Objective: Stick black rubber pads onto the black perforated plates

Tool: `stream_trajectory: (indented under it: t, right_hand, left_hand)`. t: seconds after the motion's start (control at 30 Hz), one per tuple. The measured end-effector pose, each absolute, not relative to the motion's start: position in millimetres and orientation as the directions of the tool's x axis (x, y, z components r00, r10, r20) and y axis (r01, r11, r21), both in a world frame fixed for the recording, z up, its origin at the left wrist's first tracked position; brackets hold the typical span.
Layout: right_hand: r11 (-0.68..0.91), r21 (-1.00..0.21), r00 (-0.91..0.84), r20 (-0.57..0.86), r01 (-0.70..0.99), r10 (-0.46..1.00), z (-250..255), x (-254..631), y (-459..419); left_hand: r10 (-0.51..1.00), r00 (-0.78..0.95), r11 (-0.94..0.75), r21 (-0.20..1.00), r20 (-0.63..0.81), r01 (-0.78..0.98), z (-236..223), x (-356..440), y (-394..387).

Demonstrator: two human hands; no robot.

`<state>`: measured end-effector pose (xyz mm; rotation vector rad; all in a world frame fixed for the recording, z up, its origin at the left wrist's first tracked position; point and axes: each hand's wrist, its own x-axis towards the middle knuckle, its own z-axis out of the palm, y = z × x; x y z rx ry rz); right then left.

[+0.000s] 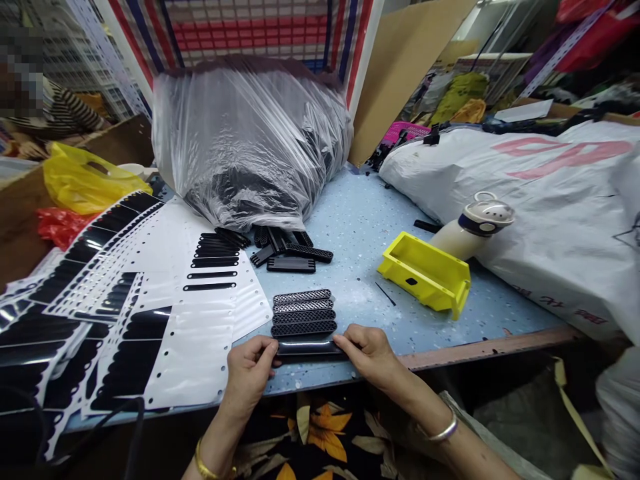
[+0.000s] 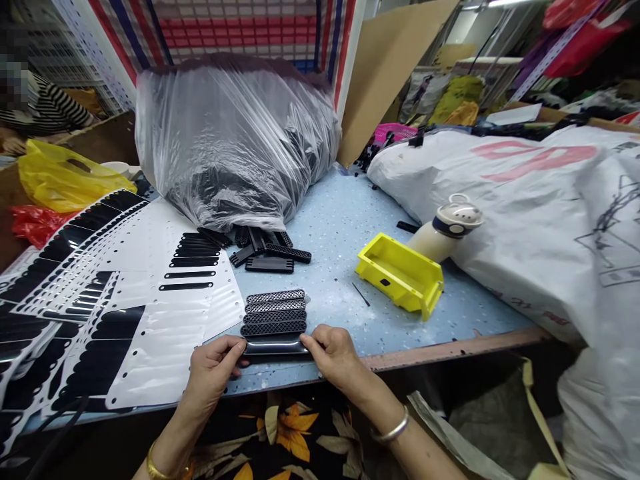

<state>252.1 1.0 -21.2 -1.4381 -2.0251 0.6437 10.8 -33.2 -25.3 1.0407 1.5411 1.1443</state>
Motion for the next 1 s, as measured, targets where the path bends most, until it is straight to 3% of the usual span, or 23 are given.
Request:
stream_trajectory:
  t: [0.2,0.4,0.67,0.83,1.0]
  right_hand:
    - [0.287,-0.695,-0.26,0.147,0.659,0.954,-13.1,251.1,-2.6]
    - [0.375,-0.672,-0.362,0.167,0.639,0.917,-13.5,233.6,-3.6]
    - [0.326,-0.692,-0.324,0.139,0.644,0.936,-16.5,228.5,5.0]
    - [0.263,-0.693,-0.287,0.085,0.671,0.954,-9.0,232.3,3.0]
    - [0.351,-0.586,-0.31,0.174,0.731,0.935,-12.3,219.3,-6.2]
  left_hand:
    - [0.975,-0.189,0.141,0.982,-0.116,0.127,-33.7,9.2,-36.0]
    - [0.982,-0.157,0.123,0.984,-0.102,0.127,-30.3,9.4,-36.6]
    - [0.984,-0.153,0.11,0.985,-0.09,0.13,-31.9,10.5,-34.9]
    - [0.992,-0.123,0.02,0.979,0.005,0.201,-34.2,8.8,-36.9]
    - [0.992,-0.099,-0.046,0.969,0.072,0.244,-39.1,6.7,-37.7]
